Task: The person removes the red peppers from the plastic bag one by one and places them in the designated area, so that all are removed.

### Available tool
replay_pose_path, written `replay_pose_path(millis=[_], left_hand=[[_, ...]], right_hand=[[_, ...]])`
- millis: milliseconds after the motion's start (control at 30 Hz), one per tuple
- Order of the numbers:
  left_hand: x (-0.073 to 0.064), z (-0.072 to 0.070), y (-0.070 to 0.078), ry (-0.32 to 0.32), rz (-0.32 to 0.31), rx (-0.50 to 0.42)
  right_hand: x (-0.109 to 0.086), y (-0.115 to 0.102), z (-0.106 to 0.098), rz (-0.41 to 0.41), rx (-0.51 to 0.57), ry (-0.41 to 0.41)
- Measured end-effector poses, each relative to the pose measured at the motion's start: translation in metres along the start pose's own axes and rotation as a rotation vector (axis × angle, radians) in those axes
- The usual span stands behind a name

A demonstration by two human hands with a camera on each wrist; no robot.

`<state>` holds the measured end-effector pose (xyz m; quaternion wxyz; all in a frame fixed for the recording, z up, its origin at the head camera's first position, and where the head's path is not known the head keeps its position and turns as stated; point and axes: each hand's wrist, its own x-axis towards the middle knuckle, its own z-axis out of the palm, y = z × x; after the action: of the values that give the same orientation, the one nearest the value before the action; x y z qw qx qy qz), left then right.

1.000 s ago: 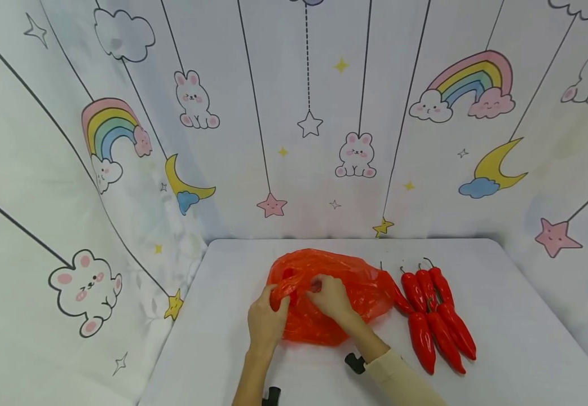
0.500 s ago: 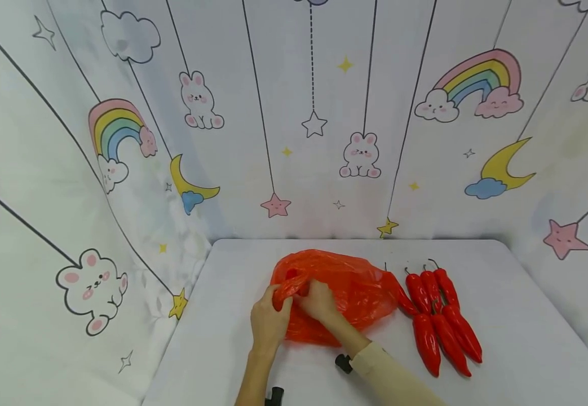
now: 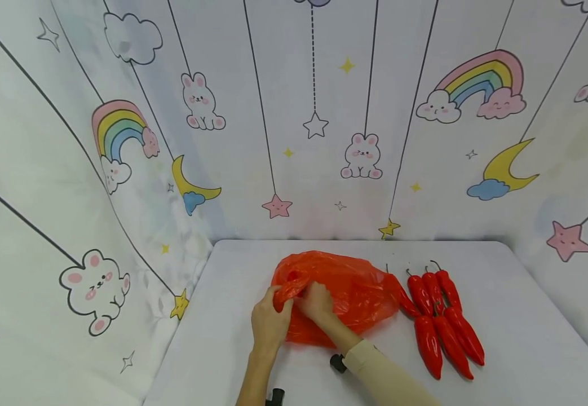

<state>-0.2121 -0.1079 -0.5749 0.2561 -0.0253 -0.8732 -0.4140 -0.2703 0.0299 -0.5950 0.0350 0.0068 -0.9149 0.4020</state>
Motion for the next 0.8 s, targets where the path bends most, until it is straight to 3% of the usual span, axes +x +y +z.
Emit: replay_pose_path(millis=[467,800], left_hand=[[0.0,0.001,0.0,0.002,0.002,0.006],[-0.001,0.002,0.002,0.003,0.014,0.0]], right_hand=[[0.002,-0.001,-0.011,0.13,0.099,-0.034],[-0.001,-0.001,-0.026,0.137,0.208,-0.016]])
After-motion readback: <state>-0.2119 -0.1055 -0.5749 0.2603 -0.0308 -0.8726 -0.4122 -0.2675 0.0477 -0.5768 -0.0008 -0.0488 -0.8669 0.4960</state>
